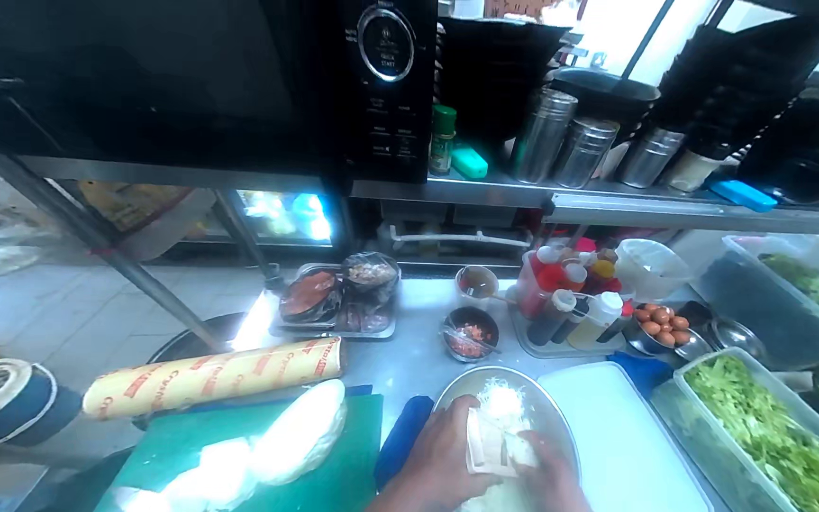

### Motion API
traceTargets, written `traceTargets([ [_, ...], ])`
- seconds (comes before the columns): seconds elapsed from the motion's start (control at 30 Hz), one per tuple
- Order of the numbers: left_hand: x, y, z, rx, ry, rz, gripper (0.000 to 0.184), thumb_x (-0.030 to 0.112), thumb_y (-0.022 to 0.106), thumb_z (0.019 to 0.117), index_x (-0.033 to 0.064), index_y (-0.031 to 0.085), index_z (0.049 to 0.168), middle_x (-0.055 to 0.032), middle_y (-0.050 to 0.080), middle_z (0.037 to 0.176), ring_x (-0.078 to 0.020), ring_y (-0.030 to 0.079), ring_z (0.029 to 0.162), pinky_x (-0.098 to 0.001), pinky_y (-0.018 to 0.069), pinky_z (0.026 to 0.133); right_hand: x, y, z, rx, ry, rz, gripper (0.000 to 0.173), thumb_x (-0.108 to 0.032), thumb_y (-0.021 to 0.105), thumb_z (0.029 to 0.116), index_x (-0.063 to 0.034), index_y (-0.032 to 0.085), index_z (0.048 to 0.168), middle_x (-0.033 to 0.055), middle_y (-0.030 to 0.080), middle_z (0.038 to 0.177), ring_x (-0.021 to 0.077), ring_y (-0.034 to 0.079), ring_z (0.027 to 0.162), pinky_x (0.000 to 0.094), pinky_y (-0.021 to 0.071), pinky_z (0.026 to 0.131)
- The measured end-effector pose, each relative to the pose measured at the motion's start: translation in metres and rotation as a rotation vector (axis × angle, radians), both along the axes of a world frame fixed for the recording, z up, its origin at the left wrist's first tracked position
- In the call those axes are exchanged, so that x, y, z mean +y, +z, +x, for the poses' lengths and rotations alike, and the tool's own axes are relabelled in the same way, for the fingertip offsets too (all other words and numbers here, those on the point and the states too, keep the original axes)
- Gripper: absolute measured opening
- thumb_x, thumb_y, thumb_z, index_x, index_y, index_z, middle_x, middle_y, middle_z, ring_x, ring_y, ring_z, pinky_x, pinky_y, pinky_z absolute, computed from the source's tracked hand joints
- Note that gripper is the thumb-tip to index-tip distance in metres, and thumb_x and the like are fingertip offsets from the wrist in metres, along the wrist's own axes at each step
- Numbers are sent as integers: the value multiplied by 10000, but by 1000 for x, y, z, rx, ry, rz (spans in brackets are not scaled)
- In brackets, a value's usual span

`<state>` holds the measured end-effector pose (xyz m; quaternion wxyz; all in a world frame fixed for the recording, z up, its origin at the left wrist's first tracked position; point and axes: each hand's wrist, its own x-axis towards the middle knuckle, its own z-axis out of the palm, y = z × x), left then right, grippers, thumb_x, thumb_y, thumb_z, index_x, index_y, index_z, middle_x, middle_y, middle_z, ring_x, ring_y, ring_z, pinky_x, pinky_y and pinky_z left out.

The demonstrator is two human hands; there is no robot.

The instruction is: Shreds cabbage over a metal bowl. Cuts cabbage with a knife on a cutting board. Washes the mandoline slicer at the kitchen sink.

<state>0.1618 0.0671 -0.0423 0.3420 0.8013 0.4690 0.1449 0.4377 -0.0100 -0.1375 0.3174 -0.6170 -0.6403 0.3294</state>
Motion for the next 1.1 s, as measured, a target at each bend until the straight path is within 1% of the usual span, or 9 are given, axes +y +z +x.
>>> traceTargets([
  [0.07, 1, 0, 1, -13, 13, 1, 1088, 666, 863, 603, 216, 392, 1475, 5, 656, 1256, -159, 642, 1137, -442, 514, 1042, 2, 11, -2, 4, 28, -13, 510, -247, 776, 921, -155, 624, 1400, 48, 614, 1419, 139, 607, 1277, 386, 540, 1076],
  [0.17, -2, 0, 4, -8, 8, -7, 1076, 661, 859, 606, 226, 390, 1472, 19, 647, 1259, -145, 631, 1154, -436, 503, 1061, 0, 48, -28, 139, 73, 94, 521, -145, 780, 908, -153, 625, 1406, 32, 589, 1454, 162, 572, 1332, 403, 535, 1107],
  [0.3, -1, -1, 3, 1, -1, 12, 1087, 666, 862, 593, 222, 393, 1467, 16, 664, 1231, -152, 651, 1110, -432, 536, 1010, -1, 0, 3, -32, 7, -10, 511, -246, 781, 909, -133, 632, 1385, 66, 630, 1397, 159, 604, 1281, 399, 520, 1092],
  [0.47, -1, 1, 7, 14, 2, -12, 1071, 658, 860, 602, 237, 388, 1467, 26, 648, 1248, -145, 637, 1132, -432, 520, 1035, -2, 47, -25, 118, 86, 83, 528, -158, 779, 912, -150, 616, 1415, 36, 579, 1468, 157, 560, 1346, 395, 527, 1114],
  [0.63, 1, 2, 1, 6, -5, -9, 1102, 644, 880, 581, 220, 391, 1473, 1, 678, 1216, -166, 661, 1103, -454, 535, 1012, -4, 0, 5, -23, 3, -60, 518, -250, 780, 910, -150, 628, 1394, 64, 620, 1409, 163, 609, 1273, 408, 524, 1084],
  [0.77, -2, 0, 6, 7, -5, -12, 1080, 643, 869, 599, 230, 385, 1471, 17, 652, 1252, -144, 638, 1141, -437, 509, 1050, -4, 50, -27, 172, 84, 67, 519, -129, 769, 917, -145, 617, 1413, 48, 578, 1466, 174, 583, 1321, 407, 555, 1084],
  [0.93, -2, -1, 1, 18, -12, -10, 1089, 654, 868, 589, 232, 384, 1469, 21, 661, 1231, -147, 648, 1109, -433, 518, 1027, -6, -3, 5, -34, 15, -73, 522, -263, 774, 919, -159, 620, 1407, 58, 613, 1424, 149, 605, 1281, 397, 528, 1083],
  [1.03, -4, 2, 6, 10, -7, -8, 1088, 651, 864, 601, 234, 376, 1479, 17, 639, 1278, -148, 634, 1146, -444, 502, 1054, -4, 46, -21, 126, 82, 19, 527, -166, 783, 913, -148, 617, 1413, 52, 581, 1464, 170, 576, 1331, 395, 544, 1093],
  [1.1, -4, 6, 8, 15, -13, -16, 1065, 636, 862, 612, 227, 381, 1470, 18, 637, 1273, -143, 633, 1143, -437, 502, 1051, -2, 48, -24, 177, 89, 50, 521, -125, 769, 916, -143, 615, 1412, 48, 581, 1460, 175, 577, 1330, 399, 553, 1087],
])
